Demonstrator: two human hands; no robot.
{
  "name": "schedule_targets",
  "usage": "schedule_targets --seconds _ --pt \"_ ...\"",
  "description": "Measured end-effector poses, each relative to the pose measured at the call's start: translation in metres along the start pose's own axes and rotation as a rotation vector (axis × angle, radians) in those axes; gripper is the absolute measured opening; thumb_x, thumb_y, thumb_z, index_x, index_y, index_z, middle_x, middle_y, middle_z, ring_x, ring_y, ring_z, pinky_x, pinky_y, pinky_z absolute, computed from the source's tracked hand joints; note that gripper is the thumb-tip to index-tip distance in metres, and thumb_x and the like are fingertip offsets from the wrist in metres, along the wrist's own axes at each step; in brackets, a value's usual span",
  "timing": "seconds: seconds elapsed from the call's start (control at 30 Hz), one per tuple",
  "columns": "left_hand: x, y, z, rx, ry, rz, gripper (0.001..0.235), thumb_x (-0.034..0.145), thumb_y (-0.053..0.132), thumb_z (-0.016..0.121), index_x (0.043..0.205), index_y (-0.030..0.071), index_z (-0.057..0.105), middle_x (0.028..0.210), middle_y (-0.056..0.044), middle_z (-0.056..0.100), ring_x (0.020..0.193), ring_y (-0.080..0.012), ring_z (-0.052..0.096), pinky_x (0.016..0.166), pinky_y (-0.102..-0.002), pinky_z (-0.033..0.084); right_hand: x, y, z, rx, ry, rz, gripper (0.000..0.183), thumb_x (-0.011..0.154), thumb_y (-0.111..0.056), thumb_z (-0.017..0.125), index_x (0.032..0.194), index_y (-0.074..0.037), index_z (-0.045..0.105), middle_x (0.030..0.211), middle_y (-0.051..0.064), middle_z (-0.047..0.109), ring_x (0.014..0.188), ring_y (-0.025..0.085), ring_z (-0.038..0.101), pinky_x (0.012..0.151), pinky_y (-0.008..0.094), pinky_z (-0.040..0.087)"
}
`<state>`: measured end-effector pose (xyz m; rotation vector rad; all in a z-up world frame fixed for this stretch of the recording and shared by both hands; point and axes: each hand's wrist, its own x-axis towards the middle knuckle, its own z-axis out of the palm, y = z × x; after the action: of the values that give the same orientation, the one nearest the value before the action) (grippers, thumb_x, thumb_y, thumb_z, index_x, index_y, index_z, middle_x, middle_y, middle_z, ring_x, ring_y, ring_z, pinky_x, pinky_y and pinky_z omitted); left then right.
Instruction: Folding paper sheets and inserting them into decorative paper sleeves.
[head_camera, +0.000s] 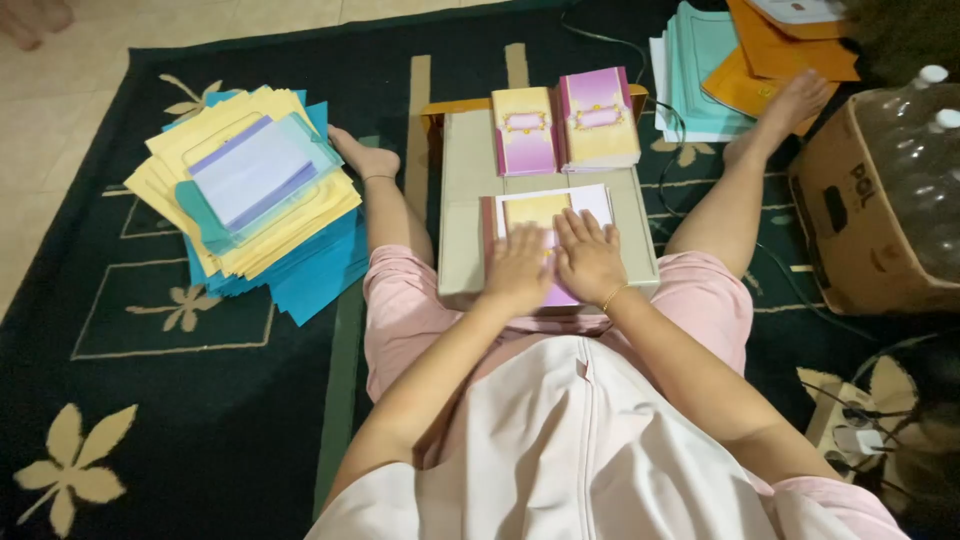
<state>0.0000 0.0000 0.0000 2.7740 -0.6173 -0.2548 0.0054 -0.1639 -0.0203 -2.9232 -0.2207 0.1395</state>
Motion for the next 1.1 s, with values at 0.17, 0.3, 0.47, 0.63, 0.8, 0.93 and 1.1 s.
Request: schedule_targets --seconds 0.17,0.3,0.47,0.63,0.8,0.93,1.1 --pt "0.016 -0.057 -0.002 0.023 0.139 -0.324 0.083 0.098 0.054 0.042 0.158 -0.001 0.026 0.165 -0.028 0.022 0.154 -0.0459 0.015 0.12 -0.062 0.016 0.006 0.003 0.0 0.001 -0.003 0.006 0.066 0.104 -0.047 0.032 0.164 -0.02 0.029 0.171 0.008 0.026 0.157 0.029 0.021 0.117 0.051 0.016" --pt "0.02 -0.077 0.003 0.032 0.209 -0.314 0.081 0.097 0.059 0.047 0.155 0.004 0.037 0.159 -0.027 0.032 0.149 -0.0511 0.021 0.116 -0.063 0.02 0.014 -0.008 -0.018 -0.035 0.001 0.093 0.075 0.099 -0.058 0.044 0.163 -0.019 0.032 0.17 0.016 0.025 0.156 0.035 0.02 0.113 0.051 0.022" --pt "0.032 -0.079 0.012 -0.117 0.377 -0.29 0.077 0.084 0.061 0.067 0.139 0.008 0.055 0.143 -0.019 0.049 0.141 -0.0458 0.036 0.109 -0.063 0.032 0.031 -0.018 -0.016 -0.026 0.075 0.101 0.07 0.098 -0.057 0.052 0.156 -0.019 0.045 0.167 0.017 0.03 0.156 0.038 0.018 0.115 0.057 0.016" --pt "0.046 -0.104 0.031 -0.183 0.616 -0.308 0.054 0.072 0.057 0.082 0.111 0.021 0.069 0.113 -0.003 0.064 0.123 -0.0366 0.054 0.096 -0.058 0.043 0.027 -0.025 -0.01 0.088 0.157 0.102 0.061 0.104 -0.054 0.045 0.151 -0.016 0.051 0.162 0.019 0.038 0.155 0.037 0.021 0.113 0.054 0.015" --pt "0.042 -0.105 0.031 -0.306 0.82 -0.275 0.033 0.071 0.043 0.086 0.095 0.03 0.069 0.092 0.009 0.07 0.097 -0.0254 0.066 0.082 -0.049 0.046 0.014 -0.015 -0.01 0.354 0.457 -0.098 0.041 0.101 -0.039 0.057 0.131 -0.013 0.067 0.141 0.017 0.059 0.14 0.038 0.043 0.109 0.051 0.031" --pt "0.047 -0.102 0.025 -0.348 0.871 -0.263 0.028 0.074 0.04 0.086 0.095 0.031 0.069 0.086 0.015 0.074 0.088 -0.014 0.069 0.086 -0.038 0.043 0.017 -0.014 -0.01 0.467 0.462 -0.222 0.036 0.09 -0.045 0.066 0.118 -0.023 0.075 0.125 0.007 0.068 0.132 0.03 0.053 0.108 0.047 0.036" --pt "0.057 -0.082 0.004 -0.714 0.995 -0.14 0.02 0.083 0.012 0.08 0.1 0.011 0.071 0.086 -0.007 0.076 0.081 -0.0295 0.076 0.07 -0.034 0.06 0.016 -0.029 -0.033 0.451 0.476 -0.456 0.065 0.077 -0.07 0.074 0.127 -0.028 0.072 0.141 0.003 0.065 0.135 0.03 0.052 0.1 0.044 0.039"
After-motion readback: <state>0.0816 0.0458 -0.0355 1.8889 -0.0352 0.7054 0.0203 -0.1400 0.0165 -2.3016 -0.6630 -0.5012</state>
